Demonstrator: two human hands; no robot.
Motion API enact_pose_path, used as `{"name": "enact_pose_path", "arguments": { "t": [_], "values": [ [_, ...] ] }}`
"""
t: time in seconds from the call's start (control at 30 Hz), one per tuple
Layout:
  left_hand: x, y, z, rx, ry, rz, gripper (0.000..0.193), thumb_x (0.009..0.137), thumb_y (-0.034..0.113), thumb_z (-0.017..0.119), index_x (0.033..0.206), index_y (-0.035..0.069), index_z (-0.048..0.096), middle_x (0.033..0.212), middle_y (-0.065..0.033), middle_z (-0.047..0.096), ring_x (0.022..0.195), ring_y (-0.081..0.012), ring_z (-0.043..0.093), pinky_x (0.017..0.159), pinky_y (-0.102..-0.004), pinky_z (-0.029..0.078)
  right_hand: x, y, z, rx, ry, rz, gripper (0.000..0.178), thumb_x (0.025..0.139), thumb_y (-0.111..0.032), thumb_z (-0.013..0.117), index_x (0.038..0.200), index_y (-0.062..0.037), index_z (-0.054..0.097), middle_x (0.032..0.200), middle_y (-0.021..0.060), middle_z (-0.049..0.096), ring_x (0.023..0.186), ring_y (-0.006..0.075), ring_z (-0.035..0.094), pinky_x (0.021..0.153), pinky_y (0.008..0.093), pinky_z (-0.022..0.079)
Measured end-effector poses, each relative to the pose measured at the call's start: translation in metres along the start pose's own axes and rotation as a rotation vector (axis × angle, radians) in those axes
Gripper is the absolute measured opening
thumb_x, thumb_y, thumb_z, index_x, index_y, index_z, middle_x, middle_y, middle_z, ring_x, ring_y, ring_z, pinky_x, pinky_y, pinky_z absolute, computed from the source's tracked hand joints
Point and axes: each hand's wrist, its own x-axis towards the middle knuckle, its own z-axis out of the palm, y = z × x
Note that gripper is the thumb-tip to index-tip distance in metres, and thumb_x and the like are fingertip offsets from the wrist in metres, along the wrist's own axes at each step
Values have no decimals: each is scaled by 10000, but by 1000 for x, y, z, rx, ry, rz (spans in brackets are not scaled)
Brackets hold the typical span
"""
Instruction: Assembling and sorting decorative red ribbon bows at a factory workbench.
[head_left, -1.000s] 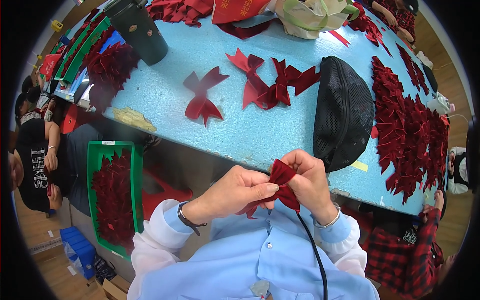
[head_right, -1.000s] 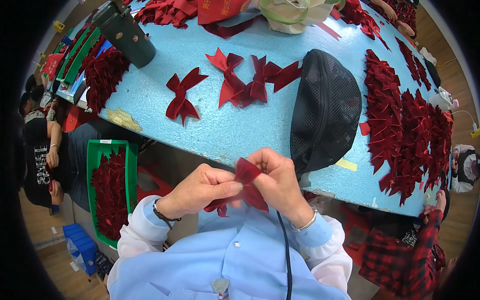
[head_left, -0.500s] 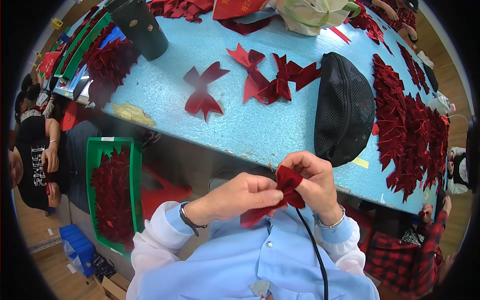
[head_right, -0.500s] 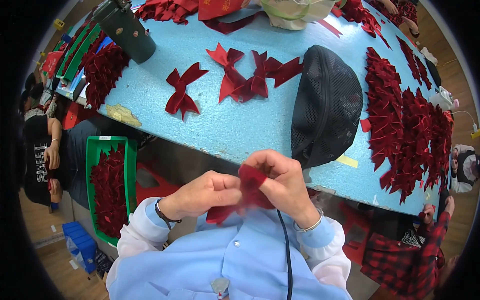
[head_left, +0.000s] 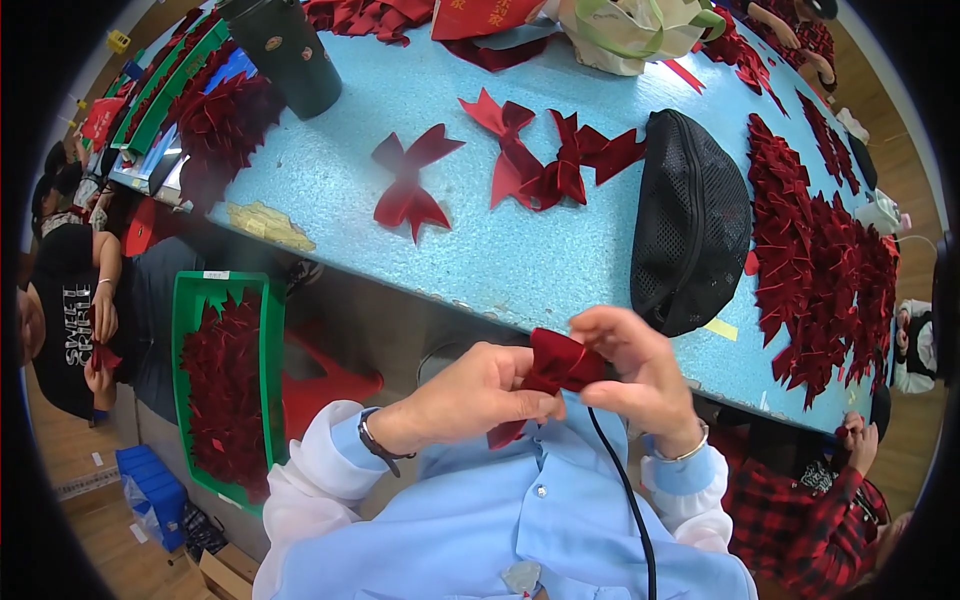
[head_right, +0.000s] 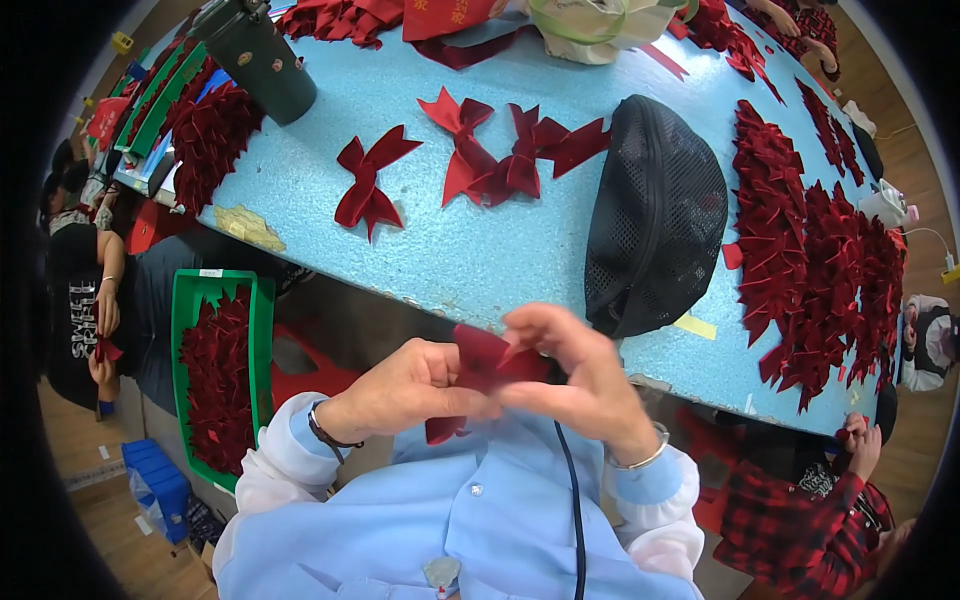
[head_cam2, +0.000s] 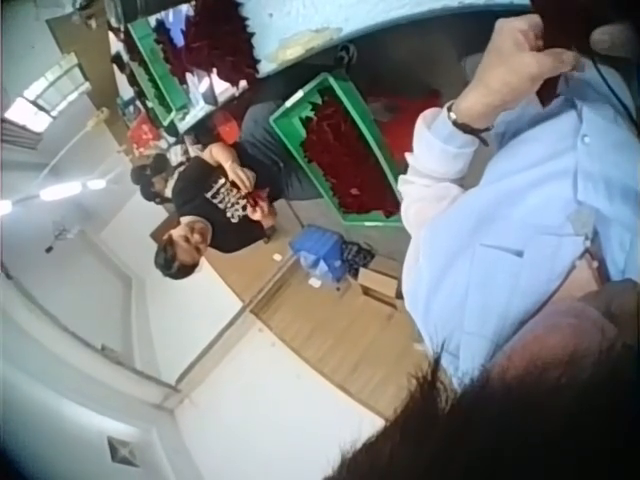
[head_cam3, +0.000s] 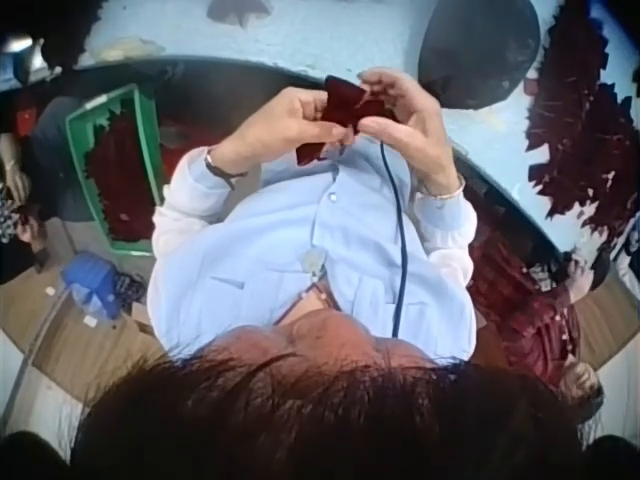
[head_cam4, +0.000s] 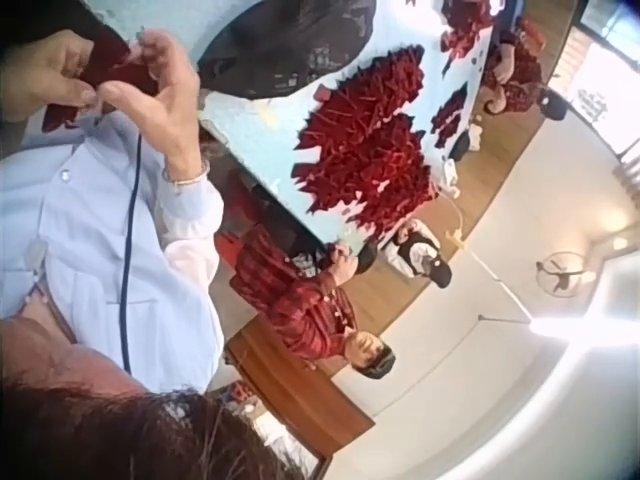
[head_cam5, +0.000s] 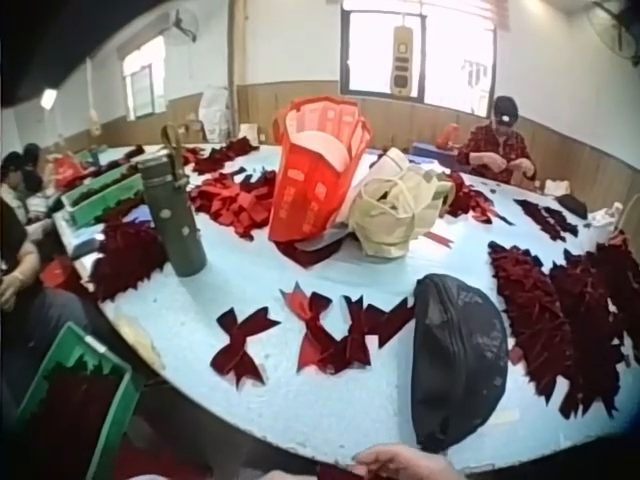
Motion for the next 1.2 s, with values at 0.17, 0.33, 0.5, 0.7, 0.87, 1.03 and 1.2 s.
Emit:
{"name": "enact_pose_path", "arguments": {
  "t": [0.17,0.33,0.5,0.7,0.87,1.03,1.2],
  "values": [
    [-6,1,3,-8,-46,-11,384,845,3,547,1217,-24,459,1022,-59,608,873,-88,570,732,-232,468,10,11,3,18,-33,258,219,803,-24,660,998,33,578,947,82,611,816,84,569,697,226,466],
    [-14,11,1,-86,-30,-4,463,840,-21,517,1284,-15,385,1120,-87,571,951,-113,574,787,-250,463,16,10,8,99,8,292,109,847,-31,621,928,34,592,872,60,605,806,71,553,679,210,454],
    [-17,9,1,-148,-8,10,538,828,-38,496,1334,-8,315,1178,-112,537,1006,-141,567,836,-272,450,14,14,14,-11,167,25,92,815,3,634,898,25,602,781,47,593,763,99,539,689,237,447],
    [-13,10,7,-289,7,64,590,812,-60,437,1369,-1,251,1195,-132,521,1026,-173,564,850,-282,448,-12,-4,0,-557,212,-467,176,699,66,666,861,12,626,717,73,582,685,186,527,690,300,413],
    [-9,8,16,-376,5,88,594,806,-61,421,1371,3,247,1176,-141,526,1036,-181,560,834,-293,456,-18,-8,6,-569,62,-505,173,674,66,670,832,2,641,720,63,590,664,197,526,654,300,375],
    [-8,8,21,-274,-36,9,616,811,-44,440,1385,7,222,1178,-157,521,1031,-192,563,824,-305,460,-18,-3,-1,-636,35,-500,168,684,57,670,835,-9,642,724,43,599,652,180,520,632,297,358],
    [-1,5,21,-250,-43,-14,639,817,-32,461,1399,3,199,1211,-180,504,989,-212,587,820,-313,466,-18,-1,-10,-670,43,-474,160,693,52,670,838,-12,644,716,41,596,638,168,512,625,296,356]
  ]
}}
